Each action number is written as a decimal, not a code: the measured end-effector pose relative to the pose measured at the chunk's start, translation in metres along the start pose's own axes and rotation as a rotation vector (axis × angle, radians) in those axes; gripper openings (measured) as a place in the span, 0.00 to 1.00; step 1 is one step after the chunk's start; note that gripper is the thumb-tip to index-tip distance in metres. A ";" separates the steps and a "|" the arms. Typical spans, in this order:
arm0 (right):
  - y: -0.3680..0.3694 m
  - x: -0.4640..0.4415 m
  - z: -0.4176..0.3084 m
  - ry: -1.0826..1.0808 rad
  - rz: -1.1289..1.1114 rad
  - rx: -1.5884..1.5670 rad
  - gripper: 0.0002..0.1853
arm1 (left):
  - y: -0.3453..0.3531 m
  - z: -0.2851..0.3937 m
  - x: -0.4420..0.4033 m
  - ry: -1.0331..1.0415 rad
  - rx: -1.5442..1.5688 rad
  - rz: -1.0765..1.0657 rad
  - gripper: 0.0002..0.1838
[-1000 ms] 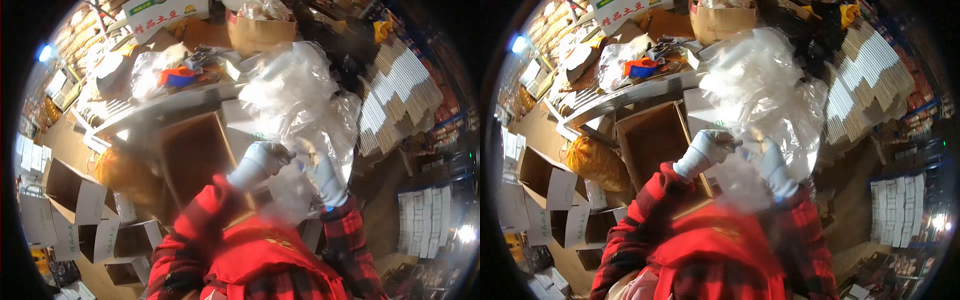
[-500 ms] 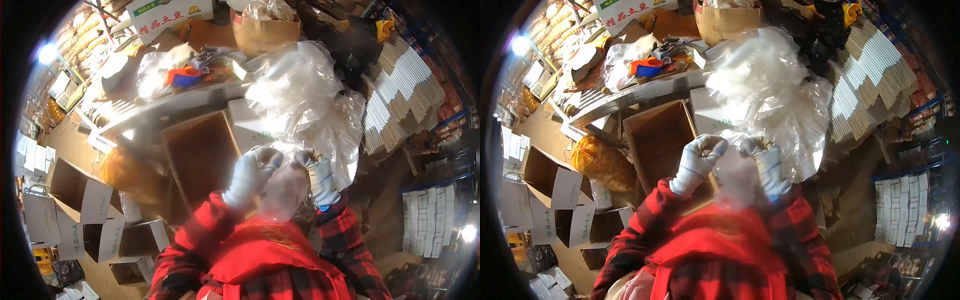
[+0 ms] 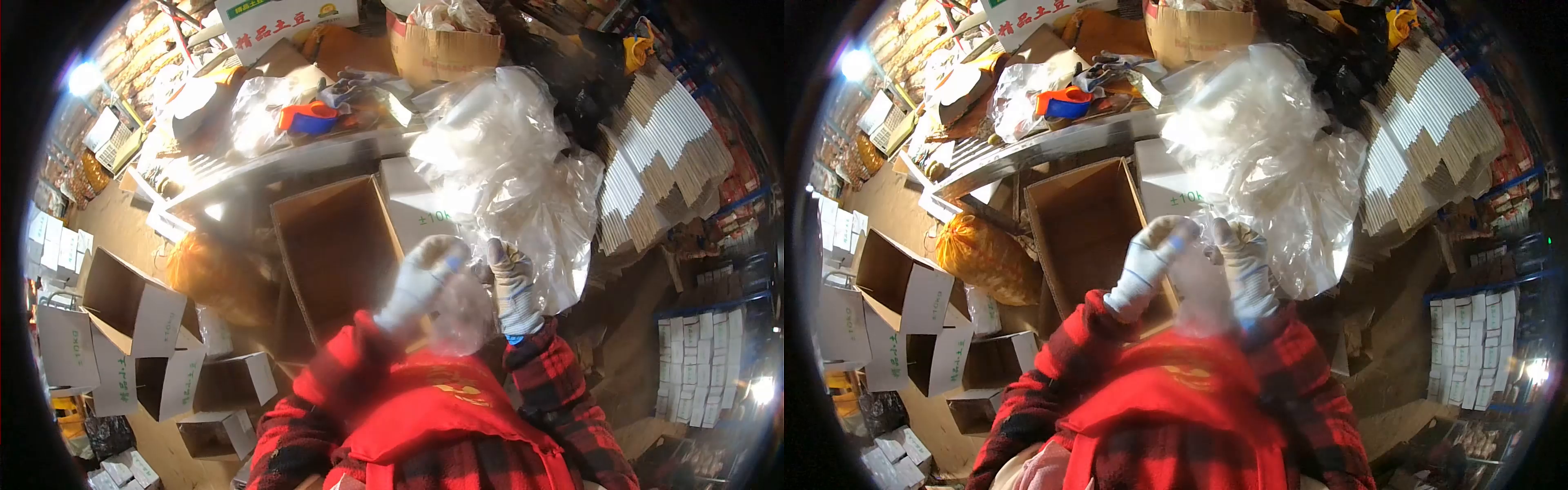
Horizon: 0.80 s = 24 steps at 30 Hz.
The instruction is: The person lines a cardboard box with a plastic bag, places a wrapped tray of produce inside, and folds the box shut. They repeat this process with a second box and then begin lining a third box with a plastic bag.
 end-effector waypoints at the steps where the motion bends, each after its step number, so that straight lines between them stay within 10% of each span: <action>1: -0.012 -0.008 0.007 -0.177 0.068 0.181 0.15 | 0.006 0.001 0.003 -0.023 -0.133 -0.065 0.05; 6: -0.014 -0.011 0.006 -0.255 0.075 0.239 0.05 | -0.007 0.008 -0.013 0.153 0.106 -0.076 0.11; 7: 0.002 0.000 0.011 -0.122 -0.003 0.152 0.05 | 0.008 0.019 -0.003 0.219 -0.452 -0.192 0.11; 9: -0.015 -0.004 0.014 -0.160 -0.008 0.100 0.08 | -0.038 0.014 -0.024 0.131 0.201 0.110 0.10; 14: -0.022 0.003 -0.001 -0.144 0.051 0.153 0.05 | -0.042 0.041 -0.005 0.259 0.162 0.579 0.23; 17: -0.067 -0.013 0.016 -0.283 0.235 0.637 0.03 | -0.070 -0.062 -0.045 0.091 -0.169 -0.040 0.23; 20: -0.093 -0.023 0.009 -0.137 0.084 -0.279 0.05 | -0.034 0.064 0.004 0.012 0.201 0.425 0.10; 24: -0.096 -0.066 0.057 -0.046 -0.014 0.061 0.08 | 0.006 0.027 0.007 0.161 -0.337 -0.230 0.11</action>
Point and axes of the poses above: each hand's wrist, its own x-axis away from the middle knuckle, its own y-axis out of the palm, z = x × y, the point moved 5 cm from there along -x, towards the middle knuckle, and after that the axes turned 4 degrees about y, right-handed, at the moved point
